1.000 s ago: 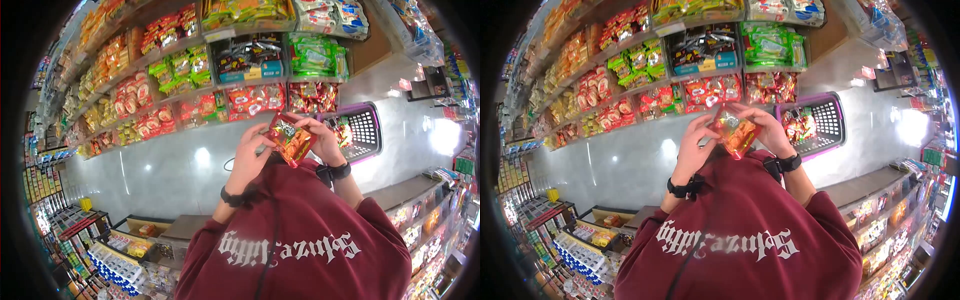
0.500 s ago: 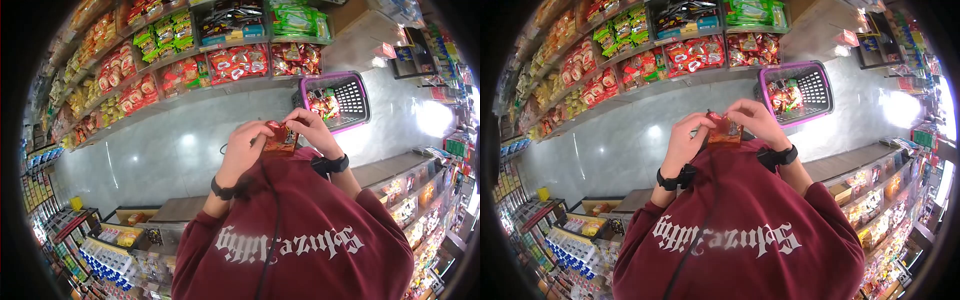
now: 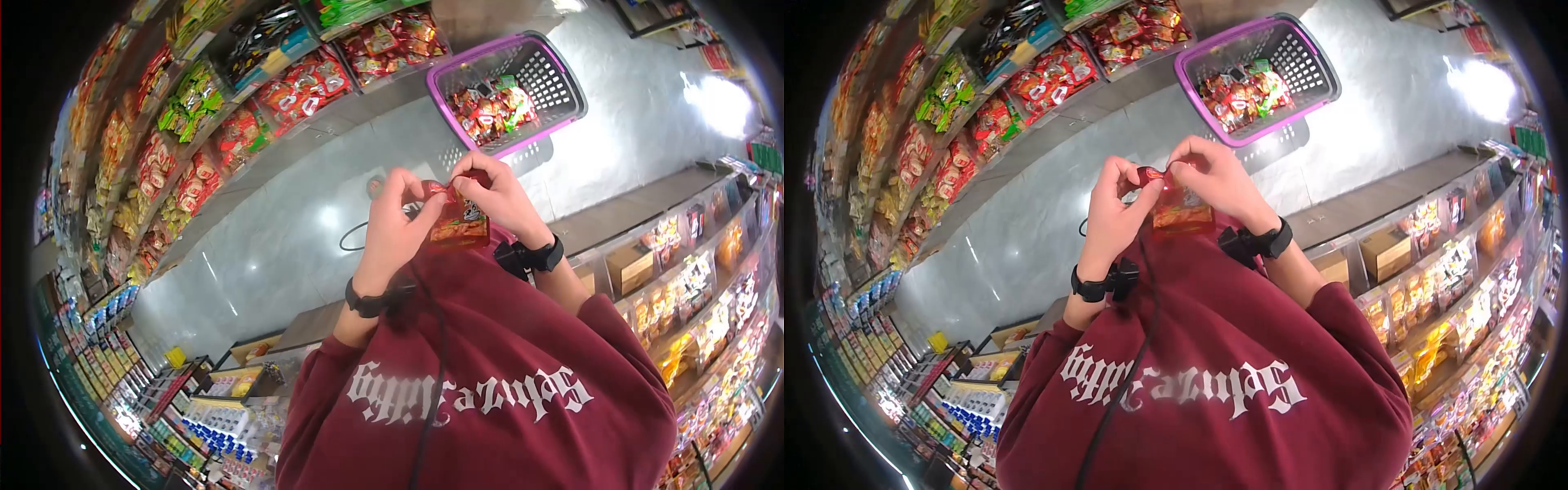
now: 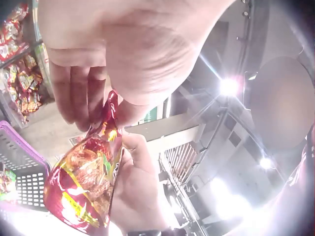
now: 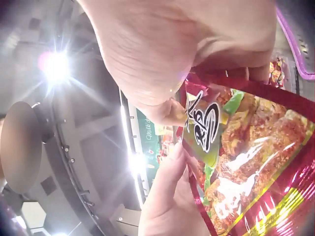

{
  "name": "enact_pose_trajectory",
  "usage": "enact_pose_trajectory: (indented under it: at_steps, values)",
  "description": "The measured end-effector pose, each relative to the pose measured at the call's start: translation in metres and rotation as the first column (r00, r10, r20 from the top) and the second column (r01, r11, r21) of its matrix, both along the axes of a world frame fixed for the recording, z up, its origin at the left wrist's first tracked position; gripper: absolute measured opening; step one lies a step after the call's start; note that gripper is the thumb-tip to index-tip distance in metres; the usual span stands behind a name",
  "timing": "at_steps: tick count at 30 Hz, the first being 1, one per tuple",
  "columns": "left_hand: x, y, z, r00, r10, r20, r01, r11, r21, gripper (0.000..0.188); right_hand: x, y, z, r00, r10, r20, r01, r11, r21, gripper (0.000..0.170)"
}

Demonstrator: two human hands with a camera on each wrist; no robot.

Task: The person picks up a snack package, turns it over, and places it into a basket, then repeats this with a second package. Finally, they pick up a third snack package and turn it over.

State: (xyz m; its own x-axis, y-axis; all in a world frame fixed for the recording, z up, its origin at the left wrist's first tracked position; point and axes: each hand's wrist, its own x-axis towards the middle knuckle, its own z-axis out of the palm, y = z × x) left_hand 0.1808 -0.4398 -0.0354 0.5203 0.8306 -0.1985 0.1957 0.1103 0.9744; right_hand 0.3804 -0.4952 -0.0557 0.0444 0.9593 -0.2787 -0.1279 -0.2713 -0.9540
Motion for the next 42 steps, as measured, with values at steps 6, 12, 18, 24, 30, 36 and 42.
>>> enact_pose_trajectory:
  at_steps: [6, 12, 18, 24, 30, 36, 42]
  values:
    - [0.023, -0.009, 0.005, 0.999, -0.053, -0.012, 0.053, 0.997, 0.047, 0.030, 0.022, -0.021, 0.010, 0.999, 0.043, -0.020, -0.043, 0.999, -0.008, 0.014]
    - [0.018, -0.014, 0.001, 0.999, 0.001, 0.038, -0.006, 0.989, 0.146, 0.034, 0.015, -0.013, 0.009, 0.991, 0.023, -0.128, -0.019, 0.999, 0.033, 0.006]
    - [-0.001, -0.018, -0.003, 0.989, 0.097, 0.107, -0.106, 0.992, 0.075, 0.037, -0.003, 0.002, 0.012, 0.995, 0.056, -0.079, -0.055, 0.998, 0.016, 0.003]
    - [-0.051, 0.015, -0.002, 0.995, 0.042, 0.093, -0.053, 0.991, 0.124, 0.030, -0.047, 0.026, 0.011, 0.997, 0.078, 0.011, -0.078, 0.997, 0.003, 0.006]
    - [-0.122, 0.052, -0.002, 0.994, 0.040, 0.101, -0.031, 0.996, -0.089, 0.013, -0.115, 0.061, 0.015, 0.994, 0.045, 0.096, -0.048, 0.999, 0.024, 0.010]
    - [-0.183, 0.100, -0.009, 0.993, -0.009, 0.115, -0.004, 0.994, 0.106, 0.016, -0.184, 0.096, 0.031, 0.949, 0.012, 0.315, -0.018, 1.000, 0.016, 0.010]
    - [-0.199, 0.127, -0.011, 0.995, -0.034, 0.096, 0.019, 0.988, 0.153, 0.014, -0.202, 0.120, 0.032, 0.955, -0.008, 0.297, 0.027, 0.998, -0.061, 0.009]
